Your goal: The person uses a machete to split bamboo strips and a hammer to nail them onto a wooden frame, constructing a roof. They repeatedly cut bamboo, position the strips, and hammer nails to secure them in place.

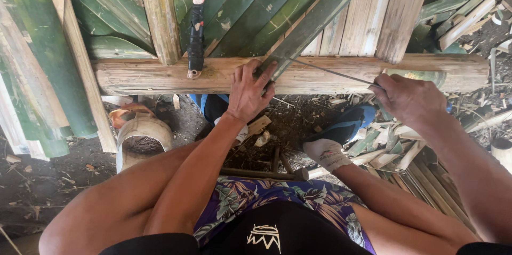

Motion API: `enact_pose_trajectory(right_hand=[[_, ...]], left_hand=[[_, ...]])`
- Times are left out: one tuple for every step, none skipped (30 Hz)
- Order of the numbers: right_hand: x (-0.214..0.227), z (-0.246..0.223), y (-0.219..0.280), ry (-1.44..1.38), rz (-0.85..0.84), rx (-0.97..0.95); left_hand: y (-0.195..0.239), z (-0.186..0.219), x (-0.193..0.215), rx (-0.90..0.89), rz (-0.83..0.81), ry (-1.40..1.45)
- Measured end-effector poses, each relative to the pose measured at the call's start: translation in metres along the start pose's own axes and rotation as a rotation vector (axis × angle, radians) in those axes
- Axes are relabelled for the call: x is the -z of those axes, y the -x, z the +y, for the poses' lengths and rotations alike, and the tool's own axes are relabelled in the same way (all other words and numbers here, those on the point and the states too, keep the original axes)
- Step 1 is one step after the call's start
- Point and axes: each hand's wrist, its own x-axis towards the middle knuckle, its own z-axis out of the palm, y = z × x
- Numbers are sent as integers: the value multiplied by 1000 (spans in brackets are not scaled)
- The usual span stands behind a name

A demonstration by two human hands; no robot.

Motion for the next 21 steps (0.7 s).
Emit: enact_pose_trajectory(right_hand=[[3, 2, -3, 40, -30, 2], [6, 4, -5, 80, -61, 6], [11, 5, -7, 92, -78, 6], [15, 5, -8, 102, -93, 8], [20, 5, -10, 113, -109, 9], [24, 5, -13, 118, -144, 5], [27, 5, -16, 123, -180, 1], [29, 4, -18, 129, -215, -6], [31, 3, -19, 149, -228, 2], [34, 2, -20, 171, -239, 10], [36, 1, -22, 193, -251, 17], [39, 0, -24, 190, -286, 4], [42, -1, -27, 187, -321, -10], [45, -4, -30, 182, -356, -23], [49, -7, -33, 191, -369, -18], [54, -10, -35, 200, -382, -15], [58, -13, -37, 210, -394, -11], [62, -17, -40, 191, -402, -11], [65, -20, -43, 173, -409, -11], [68, -23, -46, 154, -417, -11], [69, -25, -50, 145, -433, -21]], left_hand=[[0, 0, 0, -3, 3, -5], [0, 0, 0, -4, 5, -9], [1, 0, -1, -2, 8, -7], [1, 0, -1, 0, 10, -8], [1, 0, -2, 2, 13, -8], [1, -1, -2, -1, 17, -8], [2, -1, -3, -4, 20, -7], [2, -2, -3, -10, 24, -6], [2, -2, -4, -13, 26, -15], [2, -2, -5, -17, 30, -23], [2, -2, -5, -20, 35, -31], [3, -3, -6, -22, 33, -30], [3, -3, -7, -23, 32, -28], [4, -4, -7, -24, 30, -28], [5, -4, -7, -26, 37, -37], [4, -4, -8, -30, 45, -45], [4, -4, -8, -34, 53, -54], [5, -4, -8, -29, 48, -58], [5, -3, -8, -25, 44, -62], [5, -3, -9, -21, 39, -66], [5, -4, -9, -23, 39, -67]])
